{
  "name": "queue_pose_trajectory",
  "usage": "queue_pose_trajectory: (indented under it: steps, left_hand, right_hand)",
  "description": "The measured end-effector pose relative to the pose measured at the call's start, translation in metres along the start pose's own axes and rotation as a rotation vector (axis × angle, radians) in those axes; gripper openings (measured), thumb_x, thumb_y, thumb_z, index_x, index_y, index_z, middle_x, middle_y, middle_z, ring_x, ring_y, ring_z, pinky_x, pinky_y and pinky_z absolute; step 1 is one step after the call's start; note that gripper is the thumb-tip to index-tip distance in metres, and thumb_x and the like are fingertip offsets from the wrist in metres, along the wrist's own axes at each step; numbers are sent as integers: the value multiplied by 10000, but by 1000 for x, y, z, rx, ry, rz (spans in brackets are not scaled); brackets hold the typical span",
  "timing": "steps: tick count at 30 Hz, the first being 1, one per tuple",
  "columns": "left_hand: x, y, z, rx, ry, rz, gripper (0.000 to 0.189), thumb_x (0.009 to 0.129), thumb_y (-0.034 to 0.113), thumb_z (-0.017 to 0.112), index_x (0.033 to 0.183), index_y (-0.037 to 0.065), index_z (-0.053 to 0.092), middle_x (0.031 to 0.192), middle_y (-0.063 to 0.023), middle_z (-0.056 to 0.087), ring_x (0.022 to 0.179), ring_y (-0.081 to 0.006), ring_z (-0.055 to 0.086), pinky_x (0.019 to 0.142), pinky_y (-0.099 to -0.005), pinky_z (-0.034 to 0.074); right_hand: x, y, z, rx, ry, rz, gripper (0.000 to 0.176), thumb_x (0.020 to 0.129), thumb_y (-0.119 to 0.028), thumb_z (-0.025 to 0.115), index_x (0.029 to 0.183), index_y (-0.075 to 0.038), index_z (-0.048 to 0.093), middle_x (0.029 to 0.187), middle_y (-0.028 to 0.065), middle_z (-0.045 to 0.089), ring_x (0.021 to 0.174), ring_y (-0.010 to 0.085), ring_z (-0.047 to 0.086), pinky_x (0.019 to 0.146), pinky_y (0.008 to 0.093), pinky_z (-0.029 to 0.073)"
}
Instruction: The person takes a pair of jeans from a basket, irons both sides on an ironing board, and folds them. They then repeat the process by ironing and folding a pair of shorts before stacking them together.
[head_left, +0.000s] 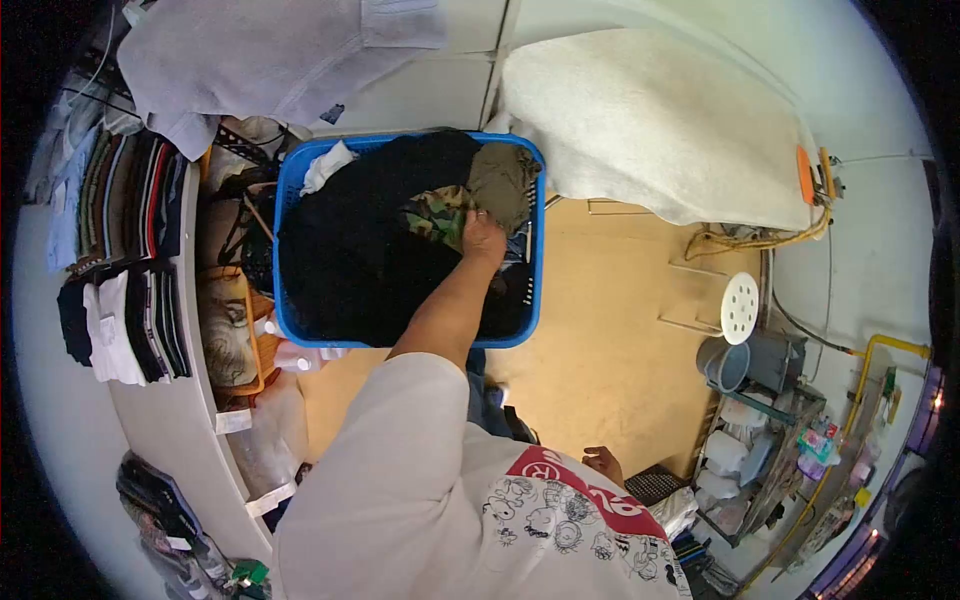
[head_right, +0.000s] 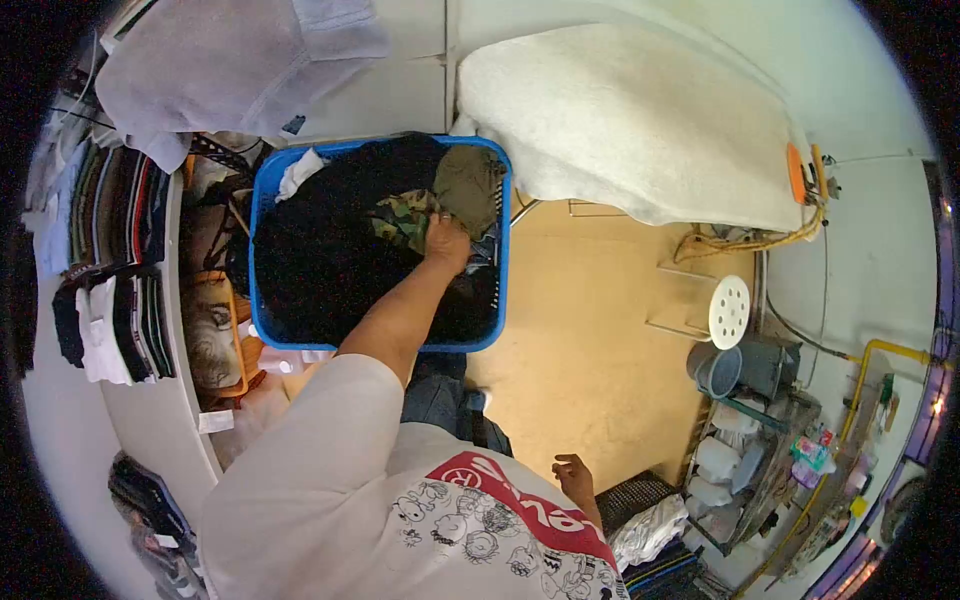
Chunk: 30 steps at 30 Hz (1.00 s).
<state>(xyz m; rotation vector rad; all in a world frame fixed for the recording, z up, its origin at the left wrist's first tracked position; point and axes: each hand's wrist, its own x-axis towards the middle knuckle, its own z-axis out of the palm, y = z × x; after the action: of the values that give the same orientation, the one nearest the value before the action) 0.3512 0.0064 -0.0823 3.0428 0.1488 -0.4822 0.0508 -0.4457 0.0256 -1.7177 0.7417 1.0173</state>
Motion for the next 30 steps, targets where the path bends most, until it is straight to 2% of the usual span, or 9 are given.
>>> queue_pose_trajectory:
  steps: [1,2,5,13,15,19,24,28,30]
  left_hand:
    - [-4,0,-3,49,44,40,293,927,169,506,1096,90,731,1188,-87,655,1189,-283,515,1031,-440,310]
    - [-6,-2,-18,56,-158,100,304,915,200,525,1112,92,728,1203,-77,664,1210,-284,508,1053,-450,307]
    - [-26,-8,-48,-112,-267,114,288,856,239,617,1064,74,729,1138,-98,668,1172,-281,534,1062,-452,303]
    - [-94,-24,-64,-982,79,124,199,832,221,625,821,28,669,847,-164,655,804,-362,637,697,-453,470]
    - [-119,-26,-85,-1185,208,58,212,839,201,634,801,-7,627,773,-156,605,744,-295,629,638,-376,449]
    - [-176,-26,-112,-1447,171,65,182,863,161,619,804,-11,616,753,-104,559,726,-196,580,644,-339,432]
    - [-227,-4,-169,-1866,194,-4,169,891,108,598,757,11,561,762,-42,495,717,-134,479,629,-325,381]
    - [-224,20,-175,-1543,237,291,214,878,100,611,714,14,504,708,-66,460,668,-177,478,624,-351,376]
    - [-221,36,-193,-1334,231,520,186,860,115,643,752,5,540,707,-79,494,674,-225,504,642,-365,380]
  right_hand:
    - [10,11,-5,-7,-12,0,240,928,-146,640,1139,-36,615,825,70,677,738,144,634,683,291,533]
    - [10,-3,1,-151,-44,-90,244,926,-151,643,1141,-39,618,833,69,680,746,143,633,688,291,530]
    - [24,-30,6,-361,-74,-142,253,925,-175,650,1139,-41,627,851,70,688,769,142,631,695,290,520]
    - [70,-83,-19,-545,8,-316,240,919,-176,651,1122,-50,629,813,62,677,724,132,622,665,285,507]
    - [85,-108,-17,-576,-10,-358,218,925,-126,623,1124,-38,621,833,44,678,727,116,606,674,271,500]
    - [83,-187,14,-650,9,-597,215,916,-146,645,1114,-62,644,803,17,648,720,97,585,677,259,485]
    - [58,-267,67,-538,-269,-809,488,846,-216,749,1277,-93,556,955,99,645,865,194,625,737,325,522]
    - [0,-312,132,-538,-244,-1096,676,793,-173,763,1390,-111,451,1157,154,610,1072,292,596,861,360,505]
    - [12,-310,153,-431,9,-1507,565,797,-137,707,1318,-62,503,1170,192,606,1093,361,583,922,377,474]
